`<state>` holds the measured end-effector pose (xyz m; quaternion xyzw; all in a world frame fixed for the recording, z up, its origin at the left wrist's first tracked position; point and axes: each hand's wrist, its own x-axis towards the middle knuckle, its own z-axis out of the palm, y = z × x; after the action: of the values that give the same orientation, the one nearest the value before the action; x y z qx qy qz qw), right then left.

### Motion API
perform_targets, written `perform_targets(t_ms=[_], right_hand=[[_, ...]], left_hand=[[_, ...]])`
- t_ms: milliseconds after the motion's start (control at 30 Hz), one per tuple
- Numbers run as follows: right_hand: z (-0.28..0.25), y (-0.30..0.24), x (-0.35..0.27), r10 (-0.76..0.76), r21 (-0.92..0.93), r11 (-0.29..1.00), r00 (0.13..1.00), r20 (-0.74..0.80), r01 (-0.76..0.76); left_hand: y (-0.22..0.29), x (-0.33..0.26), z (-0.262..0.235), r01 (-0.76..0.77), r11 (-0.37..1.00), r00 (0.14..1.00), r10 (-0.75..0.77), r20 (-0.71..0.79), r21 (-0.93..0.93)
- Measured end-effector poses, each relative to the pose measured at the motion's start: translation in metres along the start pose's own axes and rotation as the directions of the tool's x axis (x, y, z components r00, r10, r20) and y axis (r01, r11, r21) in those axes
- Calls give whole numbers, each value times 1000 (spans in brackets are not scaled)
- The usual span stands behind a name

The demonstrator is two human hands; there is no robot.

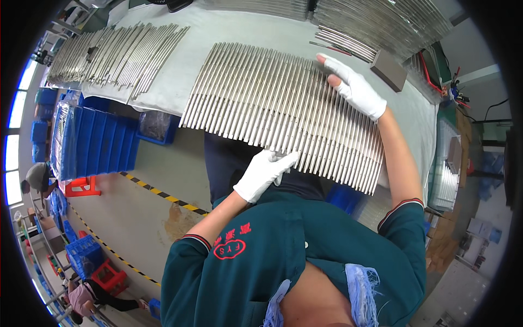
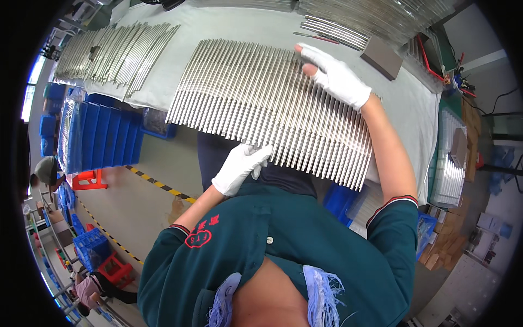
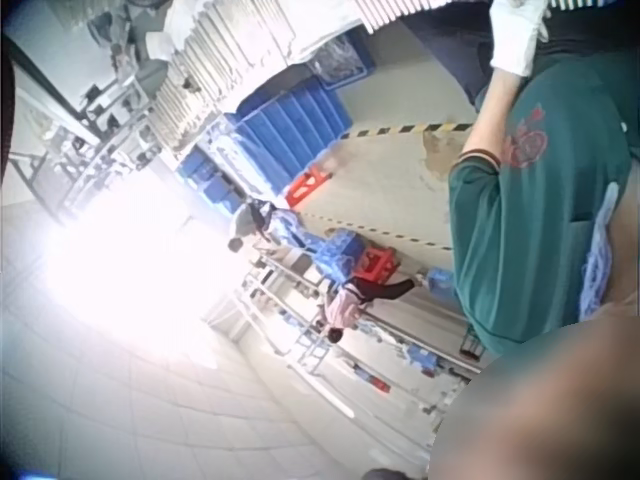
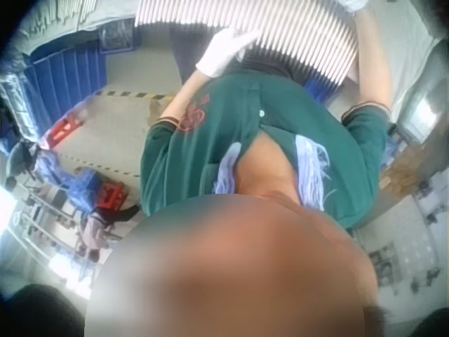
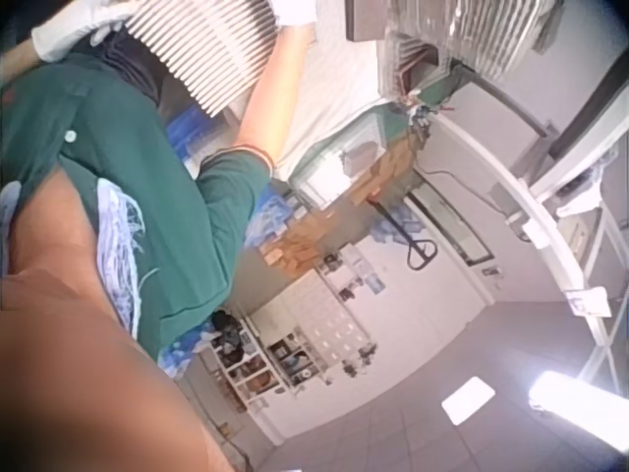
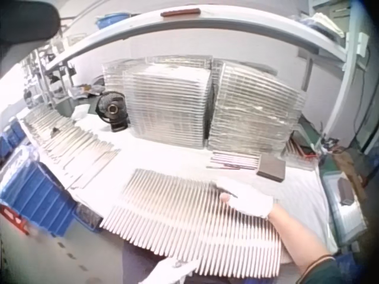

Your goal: Inspecting and aligning small metal rods on a workbench.

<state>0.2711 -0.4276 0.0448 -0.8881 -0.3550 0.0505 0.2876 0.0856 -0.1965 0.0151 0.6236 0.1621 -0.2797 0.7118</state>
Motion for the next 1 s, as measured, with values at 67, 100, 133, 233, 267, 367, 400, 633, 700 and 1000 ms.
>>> perform_targets(t_ms=[67, 100, 133, 233, 267, 367, 400, 633, 700, 1000], right_hand=[[-13, -11, 22, 65, 363, 929, 998, 19, -67], [-11, -8, 32, 68, 361, 930, 998, 16, -69], [-7, -1, 43, 69, 507, 858, 997, 43, -81], [9, 23, 76, 34, 849, 515, 992, 118, -118], [13, 26, 83, 13, 920, 367, 990, 140, -135], [16, 31, 85, -61, 948, 286, 984, 164, -141], [15, 28, 83, -55, 948, 267, 979, 194, -173], [8, 14, 73, -85, 866, 468, 966, 243, -177], [11, -4, 70, -76, 796, 589, 972, 223, -137], [44, -50, 27, -244, -422, 861, 958, 149, 285]], left_hand=[[1, 0, -5, -35, 998, 999, 35, 3, 43], [4, 0, -5, -37, 998, 999, 37, 7, 45], [10, -3, -5, -18, 998, 1000, 17, 17, 67], [6, -1, -6, -13, 998, 1000, 12, 26, 61], [5, -2, -6, -22, 999, 1000, 22, 22, 28], [6, -6, -6, -21, 999, 1000, 20, -21, -38], [5, -6, -6, -31, 998, 999, 28, -42, -61], [2, -4, -9, -25, 997, 997, 30, 73, -69], [1, -3, -9, -22, 996, 998, 26, 57, -85], [1, -3, -17, 2, 999, 999, -4, -53, -47]])
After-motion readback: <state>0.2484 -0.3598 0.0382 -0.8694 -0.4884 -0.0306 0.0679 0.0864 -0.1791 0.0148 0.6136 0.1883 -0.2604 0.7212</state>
